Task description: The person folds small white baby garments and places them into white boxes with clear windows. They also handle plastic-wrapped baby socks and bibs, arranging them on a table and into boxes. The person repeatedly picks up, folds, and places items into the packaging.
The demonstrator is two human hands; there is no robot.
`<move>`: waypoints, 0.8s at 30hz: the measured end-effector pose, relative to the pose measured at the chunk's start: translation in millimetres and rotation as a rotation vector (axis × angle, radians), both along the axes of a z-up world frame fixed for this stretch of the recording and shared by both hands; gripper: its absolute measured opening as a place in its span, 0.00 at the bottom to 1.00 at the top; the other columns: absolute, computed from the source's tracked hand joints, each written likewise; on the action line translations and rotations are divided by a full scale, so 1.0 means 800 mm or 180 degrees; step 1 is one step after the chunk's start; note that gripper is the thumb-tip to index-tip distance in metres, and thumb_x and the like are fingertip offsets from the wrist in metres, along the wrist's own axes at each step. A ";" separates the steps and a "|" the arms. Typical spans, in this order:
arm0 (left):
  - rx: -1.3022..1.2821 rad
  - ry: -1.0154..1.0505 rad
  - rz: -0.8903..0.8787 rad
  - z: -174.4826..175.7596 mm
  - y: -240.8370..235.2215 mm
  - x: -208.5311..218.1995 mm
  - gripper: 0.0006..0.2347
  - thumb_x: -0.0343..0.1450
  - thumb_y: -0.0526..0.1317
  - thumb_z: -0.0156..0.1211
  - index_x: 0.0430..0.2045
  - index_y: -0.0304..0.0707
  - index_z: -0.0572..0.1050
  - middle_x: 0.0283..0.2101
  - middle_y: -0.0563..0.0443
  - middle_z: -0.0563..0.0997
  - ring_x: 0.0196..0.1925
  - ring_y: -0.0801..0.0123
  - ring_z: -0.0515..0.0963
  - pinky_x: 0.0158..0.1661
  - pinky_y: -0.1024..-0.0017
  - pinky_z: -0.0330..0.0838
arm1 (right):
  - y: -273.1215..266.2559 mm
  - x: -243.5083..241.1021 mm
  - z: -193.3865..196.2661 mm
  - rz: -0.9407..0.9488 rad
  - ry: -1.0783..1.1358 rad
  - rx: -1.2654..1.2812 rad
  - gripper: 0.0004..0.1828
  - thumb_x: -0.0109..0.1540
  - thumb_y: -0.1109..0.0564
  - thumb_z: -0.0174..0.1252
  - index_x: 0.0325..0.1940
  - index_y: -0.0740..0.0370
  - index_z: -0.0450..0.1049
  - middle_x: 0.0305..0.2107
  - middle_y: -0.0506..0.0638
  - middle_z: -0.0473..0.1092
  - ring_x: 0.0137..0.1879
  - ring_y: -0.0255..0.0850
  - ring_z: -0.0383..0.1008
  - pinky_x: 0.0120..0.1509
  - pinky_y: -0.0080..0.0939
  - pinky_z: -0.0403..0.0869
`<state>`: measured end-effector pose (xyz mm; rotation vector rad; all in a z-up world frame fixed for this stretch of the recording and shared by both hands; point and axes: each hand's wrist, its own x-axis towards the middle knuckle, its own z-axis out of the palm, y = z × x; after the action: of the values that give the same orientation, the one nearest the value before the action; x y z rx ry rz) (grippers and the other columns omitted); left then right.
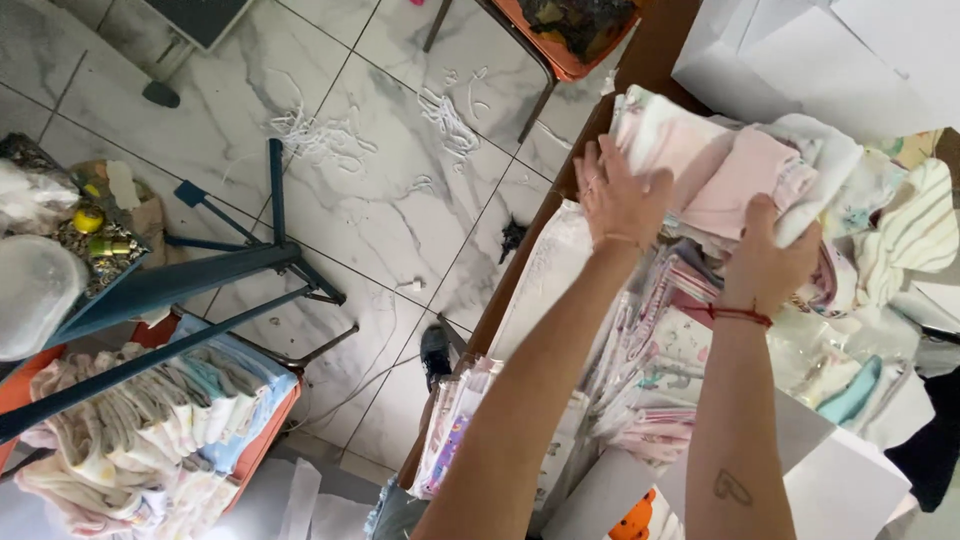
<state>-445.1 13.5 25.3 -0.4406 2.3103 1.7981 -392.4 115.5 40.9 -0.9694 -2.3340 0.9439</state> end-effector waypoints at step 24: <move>0.1112 -0.0511 -0.1132 0.024 -0.011 0.026 0.39 0.50 0.58 0.35 0.57 0.47 0.39 0.64 0.42 0.32 0.65 0.46 0.28 0.55 0.46 0.32 | -0.040 -0.012 0.025 0.0188 0.0072 -0.1555 0.15 0.54 0.43 0.46 0.39 0.50 0.59 0.43 0.45 0.64 0.46 0.33 0.68 0.42 0.31 0.78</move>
<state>-424.5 4.9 44.2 -0.1043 1.7824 1.8514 -401.9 83.7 61.0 -1.0608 -2.1632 1.5863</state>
